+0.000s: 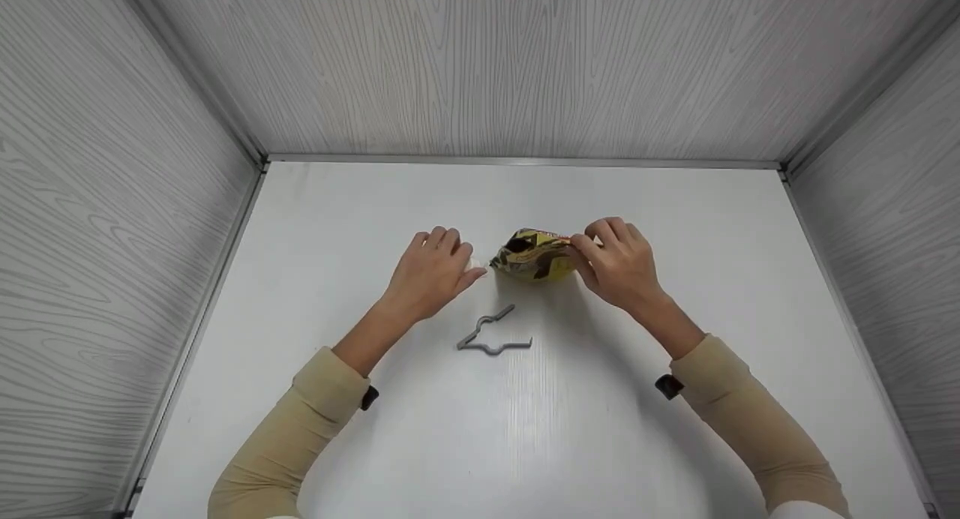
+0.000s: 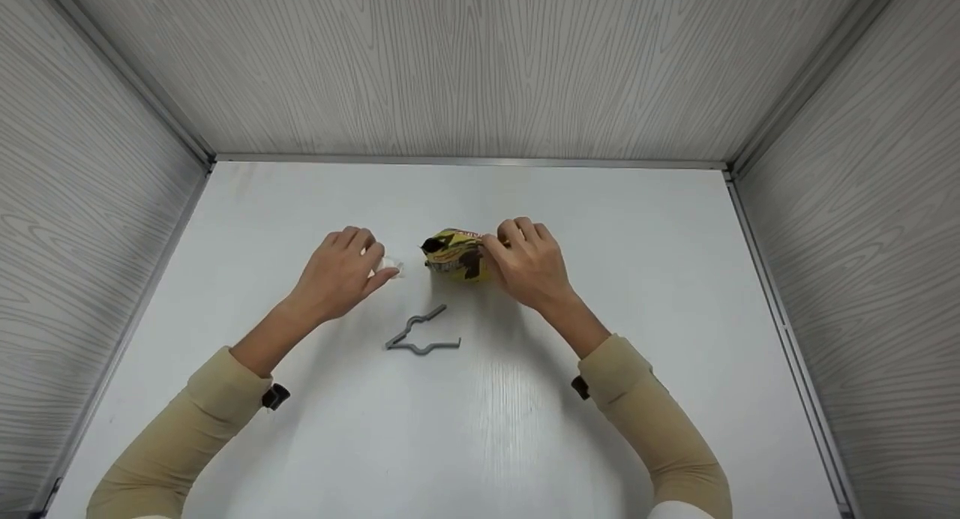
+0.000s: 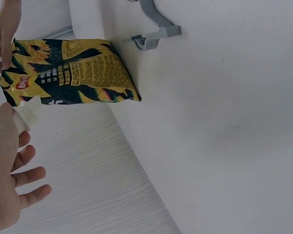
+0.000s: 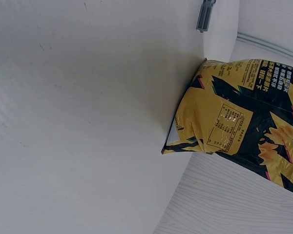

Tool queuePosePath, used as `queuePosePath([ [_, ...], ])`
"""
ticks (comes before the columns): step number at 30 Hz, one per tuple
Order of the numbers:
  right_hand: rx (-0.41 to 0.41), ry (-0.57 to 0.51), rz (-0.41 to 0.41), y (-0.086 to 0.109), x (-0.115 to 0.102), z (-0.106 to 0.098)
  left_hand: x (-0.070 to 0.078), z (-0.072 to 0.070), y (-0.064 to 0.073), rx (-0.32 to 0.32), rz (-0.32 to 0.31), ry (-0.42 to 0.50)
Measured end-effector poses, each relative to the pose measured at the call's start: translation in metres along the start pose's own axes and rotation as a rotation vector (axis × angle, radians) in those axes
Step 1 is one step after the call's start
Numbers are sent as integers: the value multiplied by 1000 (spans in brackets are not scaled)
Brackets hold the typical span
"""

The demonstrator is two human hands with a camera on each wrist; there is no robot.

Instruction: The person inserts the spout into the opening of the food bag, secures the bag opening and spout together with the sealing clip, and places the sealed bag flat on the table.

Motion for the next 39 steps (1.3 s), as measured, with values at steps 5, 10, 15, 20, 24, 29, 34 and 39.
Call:
queuePosePath([
  [5,1,-1,-1,1,-1,1,-3,-9,-3,12,15,-29],
  [10,-16,4,-6,0,0,2,-2,-16,-8,30,34,-38],
  [15,-22,-6,-7,-1,1,1,0,-24,-16,60,60,-58],
  [20,-22,-6,-5,0,0,1,3,-30,-23,63,70,-36],
  [24,-24,-4,-2,0,1,1,6,-31,-31,65,72,-27],
  [29,-11,-8,3,0,1,1,10,-30,-37,80,77,-25],
  [34,2,-10,4,1,1,1,12,-30,-39,100,78,-24],
  [39,-10,-2,12,1,1,1,12,-28,-41,120,67,5],
])
Point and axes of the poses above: each hand's wrist, its own y-axis away from the middle knuckle, its own z-axis out of the palm, x = y × z, the point moved 9 cm from there along -y, towards the middle knuckle, and after that the axes turned 10 degrees about y, right-handed, at the moved point
